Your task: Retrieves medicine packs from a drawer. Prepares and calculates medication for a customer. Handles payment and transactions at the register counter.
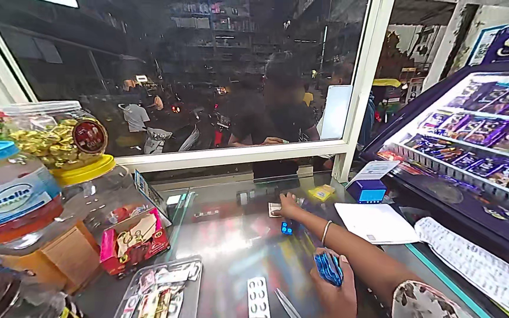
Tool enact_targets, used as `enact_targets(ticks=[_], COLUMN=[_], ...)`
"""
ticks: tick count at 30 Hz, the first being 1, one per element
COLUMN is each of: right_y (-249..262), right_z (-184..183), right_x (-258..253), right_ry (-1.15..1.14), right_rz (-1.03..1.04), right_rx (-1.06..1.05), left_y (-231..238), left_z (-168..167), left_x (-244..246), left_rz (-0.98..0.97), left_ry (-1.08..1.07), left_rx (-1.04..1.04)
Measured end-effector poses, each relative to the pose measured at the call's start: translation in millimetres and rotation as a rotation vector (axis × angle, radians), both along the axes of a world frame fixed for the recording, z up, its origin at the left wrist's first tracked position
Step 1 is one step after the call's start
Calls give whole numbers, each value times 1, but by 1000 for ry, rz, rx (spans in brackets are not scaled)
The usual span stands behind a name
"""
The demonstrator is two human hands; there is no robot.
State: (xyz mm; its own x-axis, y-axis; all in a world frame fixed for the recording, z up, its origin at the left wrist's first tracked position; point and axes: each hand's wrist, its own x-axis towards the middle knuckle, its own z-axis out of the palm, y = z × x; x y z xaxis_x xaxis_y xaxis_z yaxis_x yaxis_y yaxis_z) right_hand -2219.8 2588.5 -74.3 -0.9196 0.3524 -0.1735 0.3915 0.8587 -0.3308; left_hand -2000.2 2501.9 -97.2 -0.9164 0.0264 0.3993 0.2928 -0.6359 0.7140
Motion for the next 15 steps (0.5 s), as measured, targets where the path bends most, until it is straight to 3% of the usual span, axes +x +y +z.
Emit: enact_targets(ticks=[9,15], right_y=[16,35], right_z=[-8,-9], right_x=[-14,18], right_ry=[-102,126], right_rz=[-74,-36], right_rx=[-67,-306], left_y=[-1,7], left_z=[-4,-9], left_x=[2,-6], left_rz=[53,88], left_ry=[130,166], left_rx=[-140,-91])
